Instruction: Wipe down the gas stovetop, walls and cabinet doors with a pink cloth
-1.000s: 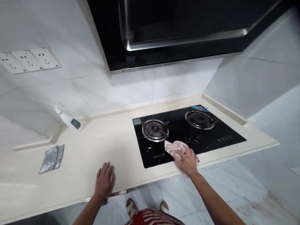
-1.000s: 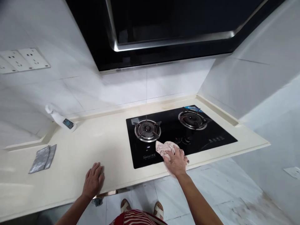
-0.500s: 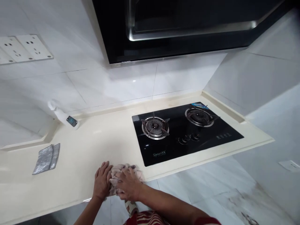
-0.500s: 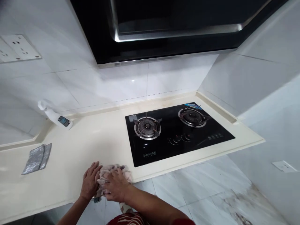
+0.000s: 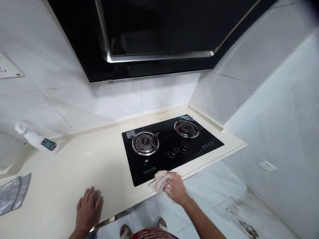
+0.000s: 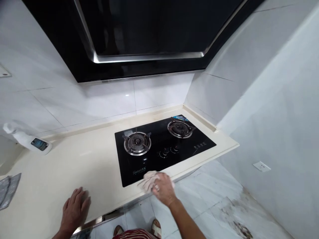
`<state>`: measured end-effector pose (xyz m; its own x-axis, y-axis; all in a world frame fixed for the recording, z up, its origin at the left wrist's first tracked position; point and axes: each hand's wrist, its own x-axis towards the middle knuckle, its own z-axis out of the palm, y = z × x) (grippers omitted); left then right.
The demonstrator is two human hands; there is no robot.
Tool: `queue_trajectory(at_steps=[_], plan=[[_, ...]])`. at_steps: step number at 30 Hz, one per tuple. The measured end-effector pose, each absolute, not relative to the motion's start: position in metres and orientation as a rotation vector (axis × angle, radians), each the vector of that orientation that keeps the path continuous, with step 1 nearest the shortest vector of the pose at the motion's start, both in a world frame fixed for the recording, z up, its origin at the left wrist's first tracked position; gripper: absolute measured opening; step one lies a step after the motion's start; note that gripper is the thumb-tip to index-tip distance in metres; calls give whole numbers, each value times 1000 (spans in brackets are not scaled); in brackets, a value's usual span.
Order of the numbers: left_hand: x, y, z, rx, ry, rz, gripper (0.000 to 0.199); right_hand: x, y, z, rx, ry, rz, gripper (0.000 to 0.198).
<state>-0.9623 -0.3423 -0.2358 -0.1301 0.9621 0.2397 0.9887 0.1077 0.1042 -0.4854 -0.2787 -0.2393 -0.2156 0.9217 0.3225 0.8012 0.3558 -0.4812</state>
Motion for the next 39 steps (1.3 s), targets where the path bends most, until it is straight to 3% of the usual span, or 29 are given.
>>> queue_trajectory(at_steps=[7,12,16,20,26,33,39], plan=[[-852,-306,-225,-1878,-2340,-465,40,-373,-241,-215,-1697,-1730,192,27],[-811,-296,-231,-1902,-2309,-405,41,-439,-211,-193,-1624,-1920,326,26],[-817,-295,-234,-1894,-2300,-378,41,-514,-191,-194,-1596,-2104,375,46],[-825,-293,-239,-1874,-2279,-365,44,-535,-195,-204,-1484,-2284,389,37],[-824,-292,-241,-1843,-2257,-361,48,-425,-197,-222,-1578,-2247,299,24],[-818,-292,-235,-1826,-2277,-374,52,-252,-140,-228,-2235,-1697,126,42],[-816,-293,-232,-1805,-2294,-381,54,-232,-107,-225,-2310,-1671,209,42]])
